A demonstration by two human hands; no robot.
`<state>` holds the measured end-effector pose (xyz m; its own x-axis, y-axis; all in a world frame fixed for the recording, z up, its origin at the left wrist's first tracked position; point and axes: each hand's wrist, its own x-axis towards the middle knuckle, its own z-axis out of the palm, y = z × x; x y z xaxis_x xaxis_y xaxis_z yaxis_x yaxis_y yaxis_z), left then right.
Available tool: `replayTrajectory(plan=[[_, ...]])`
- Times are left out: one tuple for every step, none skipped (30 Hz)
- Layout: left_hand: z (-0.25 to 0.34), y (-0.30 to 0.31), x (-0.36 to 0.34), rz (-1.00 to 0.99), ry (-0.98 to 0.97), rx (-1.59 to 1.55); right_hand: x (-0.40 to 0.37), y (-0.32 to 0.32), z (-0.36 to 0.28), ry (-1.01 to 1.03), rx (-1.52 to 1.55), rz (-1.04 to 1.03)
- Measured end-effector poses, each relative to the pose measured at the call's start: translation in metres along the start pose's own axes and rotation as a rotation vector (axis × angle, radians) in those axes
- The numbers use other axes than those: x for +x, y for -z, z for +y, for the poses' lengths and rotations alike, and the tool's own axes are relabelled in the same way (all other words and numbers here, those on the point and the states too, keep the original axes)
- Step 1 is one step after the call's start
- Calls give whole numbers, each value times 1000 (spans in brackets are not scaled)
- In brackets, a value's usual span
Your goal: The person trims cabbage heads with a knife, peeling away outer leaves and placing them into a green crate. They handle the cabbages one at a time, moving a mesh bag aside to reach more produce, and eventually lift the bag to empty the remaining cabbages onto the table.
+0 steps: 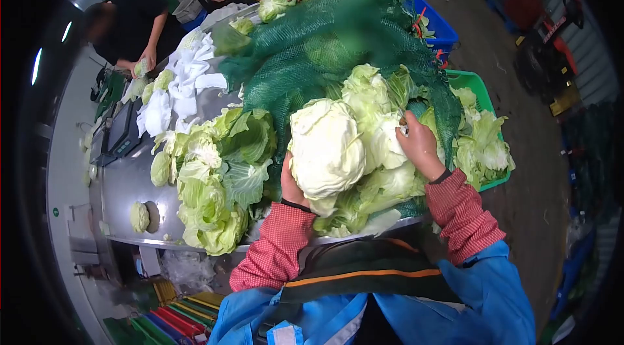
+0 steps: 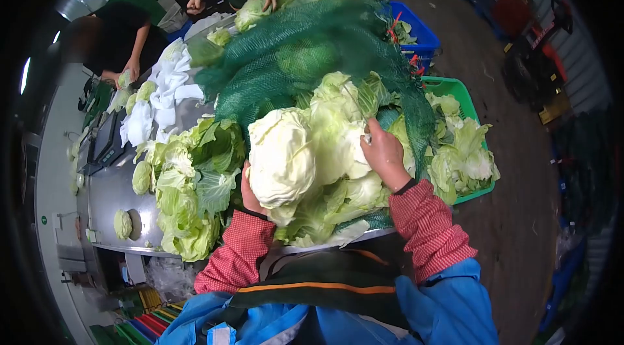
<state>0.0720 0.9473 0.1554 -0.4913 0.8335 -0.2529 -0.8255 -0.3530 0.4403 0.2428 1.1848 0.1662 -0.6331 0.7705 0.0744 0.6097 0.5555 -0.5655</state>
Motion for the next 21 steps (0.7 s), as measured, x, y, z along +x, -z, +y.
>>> replayTrajectory(plan=[[5, -7, -2, -19, 4, 4, 2, 7, -1, 4, -3, -68], [11, -15, -3, -40, 8, 10, 4, 13, -5, 30, 53, -43], [18, -21, -3, -123, 47, 25, 3, 27, -23, 55, 106, -25], [21, -20, -2, -123, 35, 135, -2, 41, -40, 74, 159, -12], [24, -18, 1, -121, 29, 246, -9, 56, -62, 189, 121, -18], [25, -17, 2, -122, 24, 358, -16, 71, -86, 301, 83, -22], [23, -24, 1, -86, 19, 392, -18, 73, -93, 381, 46, -32], [21, -26, 1, -97, 21, 406, -20, 76, -99, 461, 11, -40], [19, -27, 0, -108, 26, 419, -17, 72, -97, 508, -24, -58], [17, -27, -1, -116, 28, 430, -14, 69, -94, 557, -59, -80], [16, -29, -2, -110, 29, 416, -9, 68, -91, 595, -38, -49], [16, -29, -2, -109, 21, 458, -5, 66, -88, 569, -44, -26], [16, -28, -4, -103, 14, 502, -2, 63, -85, 545, -46, -7], [18, -28, -5, -101, 7, 550, 3, 59, -82, 519, -47, 19], [17, -19, -1, -119, 10, 561, 12, 52, -71, 517, 31, 76], [15, -19, -1, -119, 22, 540, 22, 46, -61, 458, -10, 54], [12, -18, -4, -115, 37, 517, 30, 37, -51, 396, -51, 26], [11, -18, -6, -114, 51, 496, 34, 27, -40, 334, -90, 2], [10, -18, -6, -123, 51, 478, 36, 17, -30, 264, -105, -86], [9, -19, -8, -133, 52, 457, 36, 10, -17, 192, -21, -137], [7, -18, -10, -139, 51, 435, 32, 9, -14, 124, 62, -191]])
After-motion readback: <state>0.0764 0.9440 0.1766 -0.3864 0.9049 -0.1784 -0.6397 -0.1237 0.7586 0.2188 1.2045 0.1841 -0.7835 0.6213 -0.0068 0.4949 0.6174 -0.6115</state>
